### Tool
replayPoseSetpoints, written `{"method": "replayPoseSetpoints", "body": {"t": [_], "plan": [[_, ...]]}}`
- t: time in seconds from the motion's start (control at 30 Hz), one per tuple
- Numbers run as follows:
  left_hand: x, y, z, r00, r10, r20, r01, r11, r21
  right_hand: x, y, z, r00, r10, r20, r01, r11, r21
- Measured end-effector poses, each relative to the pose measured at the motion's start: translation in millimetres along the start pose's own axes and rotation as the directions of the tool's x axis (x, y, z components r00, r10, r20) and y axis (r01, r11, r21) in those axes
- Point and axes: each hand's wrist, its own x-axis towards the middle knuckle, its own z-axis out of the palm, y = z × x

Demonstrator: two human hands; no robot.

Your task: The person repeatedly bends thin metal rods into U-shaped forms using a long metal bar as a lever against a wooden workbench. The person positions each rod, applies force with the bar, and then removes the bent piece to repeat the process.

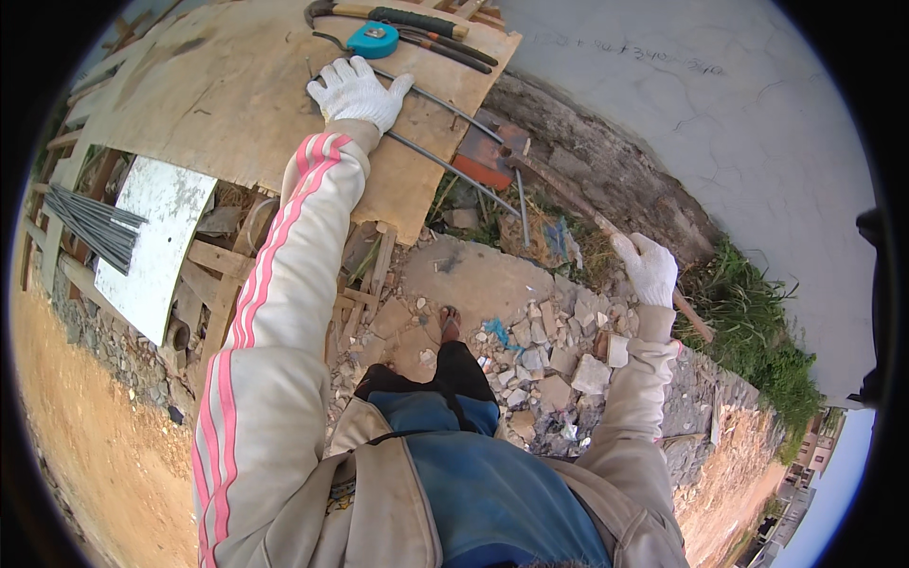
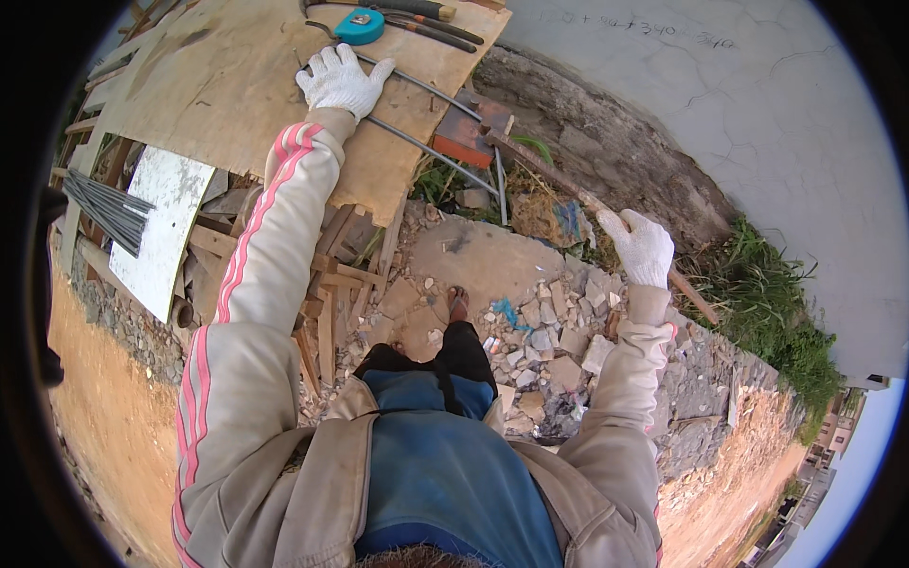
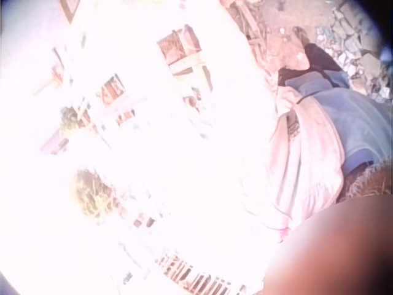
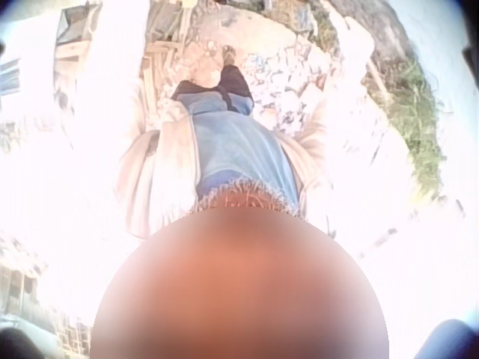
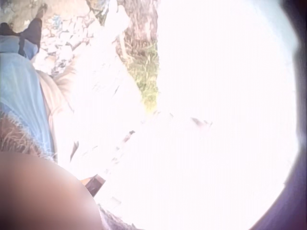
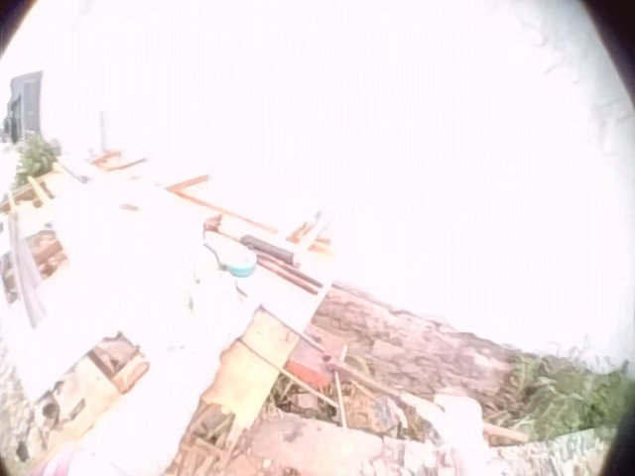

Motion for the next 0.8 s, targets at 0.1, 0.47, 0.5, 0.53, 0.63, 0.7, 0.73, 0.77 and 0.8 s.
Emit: {"method": "replayPoseSetpoints", "body": {"t": [0.1,0.47,0.5,0.53,0.63,0.7,0.73,0.77,0.8], "plan": [[1,1,2,1.0,-0.003,-0.017,0.003,1.0,-0.022,-25,-18,1,0.991,0.131,0.021,-0.127,0.984,-0.122],[2,3,-1,0.999,-0.021,0.03,0.021,1.0,-0.019,-67,-67,-6,0.969,0.232,-0.086,-0.24,0.965,-0.104],[3,3,-2,0.999,-0.025,0.033,0.026,0.999,-0.019,-79,-78,-1,0.952,0.296,-0.084,-0.304,0.947,-0.106],[2,2,-2,0.999,-0.033,0.036,0.034,0.999,-0.027,-91,-87,6,0.925,0.378,-0.028,-0.379,0.924,-0.056],[4,4,-5,0.998,-0.032,0.051,0.033,0.999,-0.025,-99,-93,8,0.954,0.272,-0.126,-0.28,0.959,-0.049],[4,4,-7,0.997,-0.045,0.066,0.045,0.999,-0.011,-97,-84,3,0.965,0.256,-0.063,-0.26,0.964,-0.062],[4,5,-7,0.997,-0.045,0.064,0.045,0.999,-0.012,-92,-78,1,0.972,0.228,-0.053,-0.231,0.971,-0.061],[3,4,-7,0.997,-0.043,0.065,0.044,0.999,-0.017,-91,-72,0,0.976,0.215,-0.032,-0.216,0.975,-0.045],[3,4,-7,0.997,-0.042,0.066,0.043,0.999,-0.022,-87,-68,2,0.98,0.194,-0.039,-0.195,0.981,-0.024]]}}
